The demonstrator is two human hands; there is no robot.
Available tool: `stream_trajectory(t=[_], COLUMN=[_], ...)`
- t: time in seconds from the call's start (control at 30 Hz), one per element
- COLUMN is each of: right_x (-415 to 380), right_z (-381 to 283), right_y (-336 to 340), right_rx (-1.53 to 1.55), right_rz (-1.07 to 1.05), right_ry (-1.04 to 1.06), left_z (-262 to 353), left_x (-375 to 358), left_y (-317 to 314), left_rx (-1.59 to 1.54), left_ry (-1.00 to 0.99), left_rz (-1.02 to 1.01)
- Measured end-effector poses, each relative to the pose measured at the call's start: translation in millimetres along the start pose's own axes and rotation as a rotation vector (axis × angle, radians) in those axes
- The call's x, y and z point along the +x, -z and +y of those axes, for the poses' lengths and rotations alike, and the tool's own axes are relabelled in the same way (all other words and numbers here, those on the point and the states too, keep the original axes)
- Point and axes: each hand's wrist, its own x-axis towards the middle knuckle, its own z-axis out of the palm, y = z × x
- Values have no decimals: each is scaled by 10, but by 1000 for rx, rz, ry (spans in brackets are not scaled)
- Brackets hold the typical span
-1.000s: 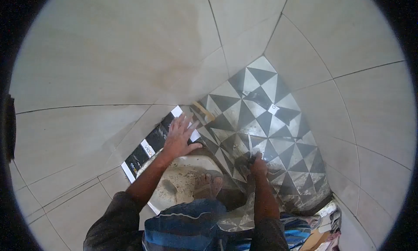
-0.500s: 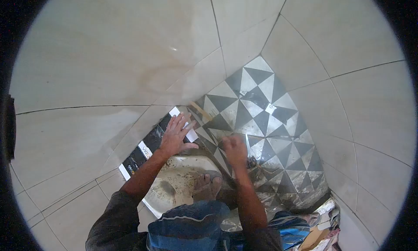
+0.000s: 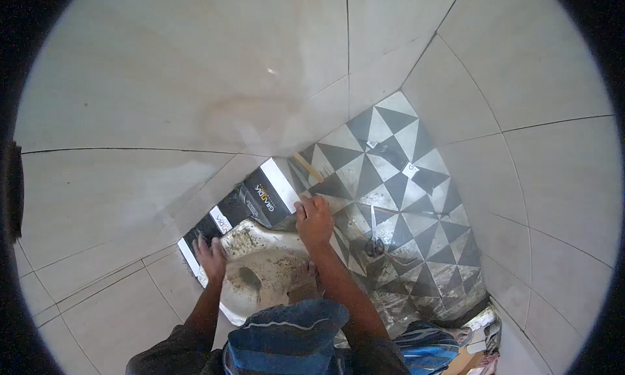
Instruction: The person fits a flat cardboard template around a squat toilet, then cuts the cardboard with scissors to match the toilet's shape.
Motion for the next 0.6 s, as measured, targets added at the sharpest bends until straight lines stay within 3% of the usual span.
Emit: stream_trajectory(t=[0.07,0.1,0.13,0.23,0.3,0.33,0.4,0.53,0.6], right_x=[-25,-22,-27,-39,-39,-41,-30,-22,-69], right_z=[4,7,4,-2,-7,-5,-18,-45,-46], right_y=[26,28,25,19,6,3,16,68,83], right_rx=[26,16,7,-84,-84,-81,-90,-81,-93], right_rz=[-14,-26,-37,9,15,19,32,7,-13], right_ry=[-17,-21,-28,26,26,25,51,78,63], left_z=[-428,-60,-516,-946,-1201,-1216,-1098,-1032,-776], left_x=[64,36,77,216,274,274,289,344,341], left_y=[9,241,110,73,49,21,22,34,130], left_rx=[-56,-186,15,-70,636,635,40,132,103], left_ry=[172,340,249,366,-127,-128,373,369,465], left_rz=[-69,-92,-84,-167,-454,-454,-234,-266,-209])
